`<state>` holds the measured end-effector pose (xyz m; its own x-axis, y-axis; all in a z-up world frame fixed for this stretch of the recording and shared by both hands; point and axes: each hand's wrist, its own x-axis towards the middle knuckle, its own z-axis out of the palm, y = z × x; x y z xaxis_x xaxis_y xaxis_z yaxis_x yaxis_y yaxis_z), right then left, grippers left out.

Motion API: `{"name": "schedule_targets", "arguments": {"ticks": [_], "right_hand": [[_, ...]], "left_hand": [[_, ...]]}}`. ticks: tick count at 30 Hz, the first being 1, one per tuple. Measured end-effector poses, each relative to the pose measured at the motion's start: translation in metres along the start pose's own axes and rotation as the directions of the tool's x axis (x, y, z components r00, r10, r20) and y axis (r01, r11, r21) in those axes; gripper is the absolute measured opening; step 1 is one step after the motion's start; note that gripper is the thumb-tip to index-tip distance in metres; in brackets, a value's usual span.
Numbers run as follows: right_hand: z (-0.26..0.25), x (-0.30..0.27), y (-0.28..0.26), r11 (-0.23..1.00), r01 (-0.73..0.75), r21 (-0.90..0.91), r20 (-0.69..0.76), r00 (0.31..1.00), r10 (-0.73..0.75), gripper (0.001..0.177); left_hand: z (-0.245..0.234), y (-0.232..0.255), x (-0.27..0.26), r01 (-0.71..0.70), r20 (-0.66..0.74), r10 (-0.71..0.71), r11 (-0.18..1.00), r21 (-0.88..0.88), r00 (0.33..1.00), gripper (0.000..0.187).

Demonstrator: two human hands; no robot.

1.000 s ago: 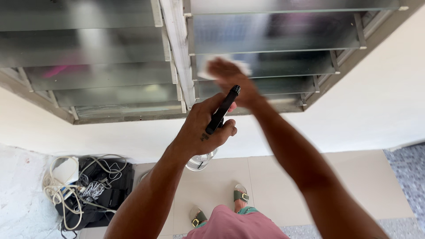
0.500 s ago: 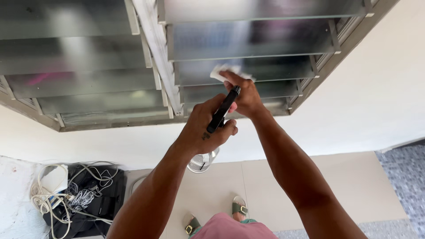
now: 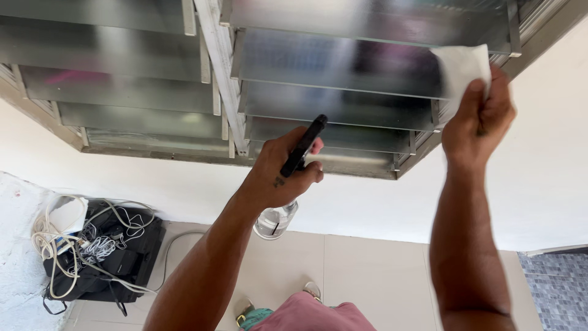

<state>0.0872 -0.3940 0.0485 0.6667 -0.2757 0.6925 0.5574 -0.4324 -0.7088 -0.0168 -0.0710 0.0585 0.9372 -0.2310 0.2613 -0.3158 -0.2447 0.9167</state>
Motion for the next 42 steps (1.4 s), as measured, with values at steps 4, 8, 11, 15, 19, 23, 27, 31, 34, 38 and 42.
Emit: {"name": "schedule_targets", "arguments": {"ticks": [4,8,11,15,19,23,27,31,34,38,42], "right_hand": [[0.028,0.008,-0.009,0.785,0.168,-0.597,0.221,0.974,-0.04,0.036],[0.095,0.006,0.012,0.753,0.366,-0.547,0.402,0.904,-0.148,0.04],[0.172,0.015,0.008,0.707,0.486,-0.514,0.487,0.844,-0.227,0.043],[0.288,0.004,-0.036,0.767,0.497,-0.406,0.598,0.779,-0.189,0.042],[0.312,-0.034,-0.067,0.694,0.646,-0.318,0.589,0.708,-0.389,0.039],[0.239,-0.031,-0.043,0.739,0.662,-0.123,0.711,0.578,-0.399,0.046],[0.128,0.014,0.01,0.918,0.351,-0.187,0.591,0.786,-0.18,0.064],[0.052,0.046,0.044,0.761,0.19,-0.62,0.282,0.959,-0.009,0.051],[0.096,0.053,0.067,0.661,0.212,-0.72,0.237,0.97,-0.052,0.049],[0.232,0.03,0.04,0.75,0.408,-0.52,0.423,0.886,-0.189,0.046],[0.292,-0.022,-0.035,0.718,0.626,-0.304,0.612,0.706,-0.357,0.049]], "left_hand": [[-0.012,0.012,-0.003,0.047,0.013,-0.046,0.997,-0.062,0.999,0.024],[-0.032,0.018,-0.017,0.05,-0.014,-0.051,0.998,-0.046,0.999,0.023],[-0.048,0.016,-0.031,0.086,-0.033,-0.087,0.996,-0.037,0.996,0.022],[-0.066,0.013,-0.046,0.053,-0.062,-0.059,0.994,-0.095,0.996,0.017],[-0.077,0.008,-0.049,0.02,-0.083,-0.022,0.999,-0.029,0.996,0.018],[-0.078,0.006,-0.04,0.008,-0.051,-0.008,1.0,0.002,0.999,0.017],[-0.072,0.007,-0.027,0.06,-0.011,-0.061,0.998,-0.035,0.998,0.019],[-0.07,0.011,-0.022,0.045,0.011,-0.045,0.999,-0.017,0.999,0.021],[-0.07,0.014,-0.021,-0.003,0.018,0.002,0.999,0.04,1.0,0.021],[-0.062,0.019,-0.021,0.004,0.034,-0.003,1.0,-0.027,0.999,0.019],[-0.054,0.023,-0.019,-0.052,0.034,0.055,0.996,-0.066,0.998,0.024]]}}
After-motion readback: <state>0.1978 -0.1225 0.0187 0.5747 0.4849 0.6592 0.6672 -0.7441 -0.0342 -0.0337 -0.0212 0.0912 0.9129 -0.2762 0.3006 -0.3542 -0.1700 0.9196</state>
